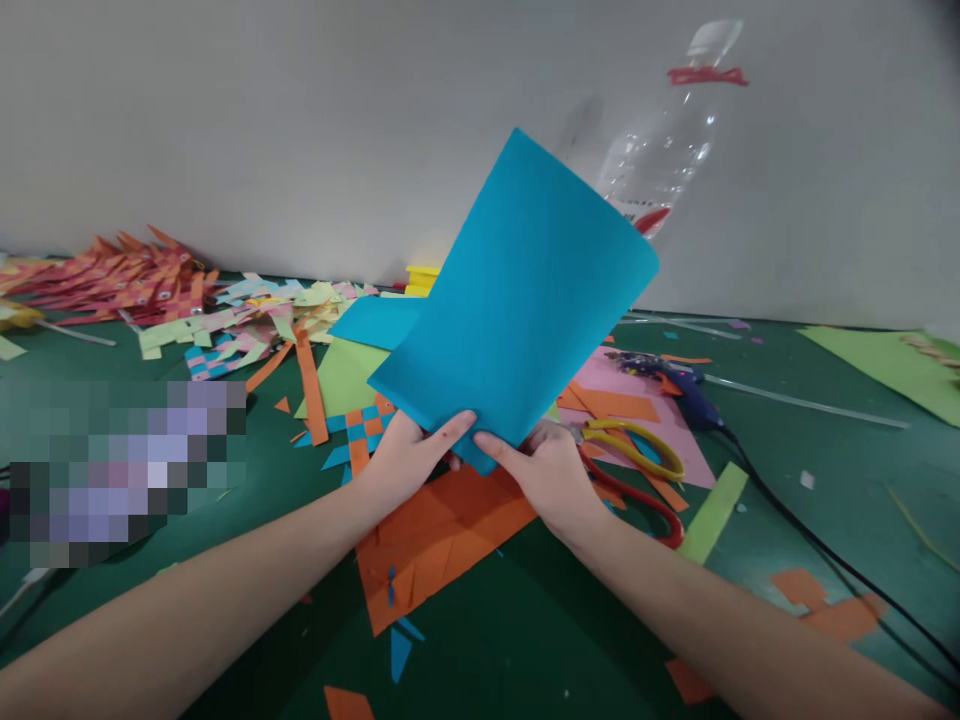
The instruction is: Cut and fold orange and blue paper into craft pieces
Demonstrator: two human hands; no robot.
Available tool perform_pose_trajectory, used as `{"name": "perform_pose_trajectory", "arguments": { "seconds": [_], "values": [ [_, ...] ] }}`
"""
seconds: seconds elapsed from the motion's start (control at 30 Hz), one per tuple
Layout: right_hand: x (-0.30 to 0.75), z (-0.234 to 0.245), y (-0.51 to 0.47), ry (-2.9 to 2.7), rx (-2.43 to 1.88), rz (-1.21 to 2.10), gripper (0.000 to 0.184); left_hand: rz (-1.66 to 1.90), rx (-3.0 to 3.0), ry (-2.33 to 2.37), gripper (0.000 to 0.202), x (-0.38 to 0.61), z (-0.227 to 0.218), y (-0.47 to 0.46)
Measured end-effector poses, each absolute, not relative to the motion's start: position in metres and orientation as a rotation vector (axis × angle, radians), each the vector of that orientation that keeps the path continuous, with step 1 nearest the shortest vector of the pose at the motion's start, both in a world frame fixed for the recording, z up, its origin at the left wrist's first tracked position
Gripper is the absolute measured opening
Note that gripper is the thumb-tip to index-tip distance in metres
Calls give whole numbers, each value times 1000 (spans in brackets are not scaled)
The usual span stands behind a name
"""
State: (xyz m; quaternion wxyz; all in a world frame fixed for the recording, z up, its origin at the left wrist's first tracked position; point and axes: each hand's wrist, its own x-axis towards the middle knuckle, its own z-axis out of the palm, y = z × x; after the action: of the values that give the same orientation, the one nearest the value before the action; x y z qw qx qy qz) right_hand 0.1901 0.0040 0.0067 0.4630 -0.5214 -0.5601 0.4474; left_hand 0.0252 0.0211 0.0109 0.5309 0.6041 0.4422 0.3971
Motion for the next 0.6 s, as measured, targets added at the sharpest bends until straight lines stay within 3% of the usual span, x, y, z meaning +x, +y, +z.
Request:
{"name": "perform_pose_trajectory", "arguments": {
  "seconds": [0.6],
  "values": [
    [192, 8, 2, -1452, -1291, 1087, 25, 1014, 1404, 1041, 37, 25, 7, 21]
  ]
}}
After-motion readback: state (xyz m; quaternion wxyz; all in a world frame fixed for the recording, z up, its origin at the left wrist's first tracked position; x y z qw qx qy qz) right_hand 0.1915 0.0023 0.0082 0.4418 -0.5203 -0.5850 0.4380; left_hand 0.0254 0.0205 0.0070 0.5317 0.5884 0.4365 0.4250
